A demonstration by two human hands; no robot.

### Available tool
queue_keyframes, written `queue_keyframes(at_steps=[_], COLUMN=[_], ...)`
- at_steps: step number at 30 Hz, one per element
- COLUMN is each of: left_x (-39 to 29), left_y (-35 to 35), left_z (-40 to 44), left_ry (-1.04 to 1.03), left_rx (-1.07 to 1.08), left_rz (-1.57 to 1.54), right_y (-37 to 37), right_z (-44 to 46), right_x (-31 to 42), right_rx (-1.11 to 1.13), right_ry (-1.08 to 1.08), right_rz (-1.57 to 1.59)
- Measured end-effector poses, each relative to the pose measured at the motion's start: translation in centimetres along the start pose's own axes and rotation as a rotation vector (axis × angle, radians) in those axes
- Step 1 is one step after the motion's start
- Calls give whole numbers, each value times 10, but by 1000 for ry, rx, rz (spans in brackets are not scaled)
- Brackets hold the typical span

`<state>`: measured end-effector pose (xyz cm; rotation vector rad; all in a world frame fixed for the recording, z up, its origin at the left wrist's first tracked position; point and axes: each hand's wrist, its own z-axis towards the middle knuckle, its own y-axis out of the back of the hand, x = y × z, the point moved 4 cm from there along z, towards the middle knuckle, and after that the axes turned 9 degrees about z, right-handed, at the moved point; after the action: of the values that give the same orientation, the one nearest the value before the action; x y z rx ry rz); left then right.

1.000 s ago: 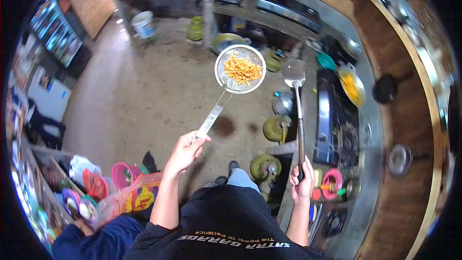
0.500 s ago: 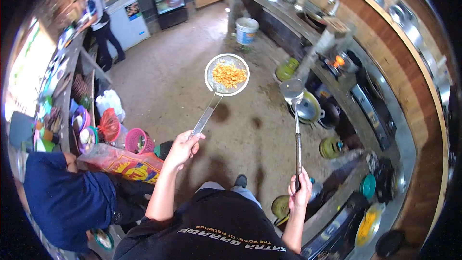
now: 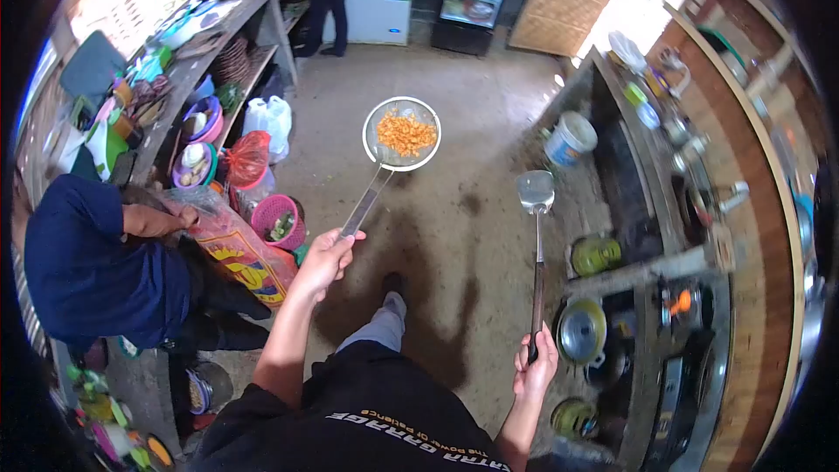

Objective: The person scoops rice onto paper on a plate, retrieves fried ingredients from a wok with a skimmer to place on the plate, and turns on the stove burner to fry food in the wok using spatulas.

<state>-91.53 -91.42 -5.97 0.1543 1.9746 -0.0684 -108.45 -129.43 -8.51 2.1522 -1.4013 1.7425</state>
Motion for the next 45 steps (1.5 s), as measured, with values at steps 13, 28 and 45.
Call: queue_keyframes(at_steps=[13,28,45], left_x=[-102,-223,-307], left_y=[106,194,421], left_z=[212,482,709], left_ry=[-39,-88,-66], left_rx=[-238,-516,-809], left_rz=[-147,-386,-431], right_y=[-302,-608,-1019], right_z=[248,573,715], right_x=[-38,-99,-247], right_rx=[321,658,991], right_ry=[-189,-350,-437], right_rz=[-113,-297,-434])
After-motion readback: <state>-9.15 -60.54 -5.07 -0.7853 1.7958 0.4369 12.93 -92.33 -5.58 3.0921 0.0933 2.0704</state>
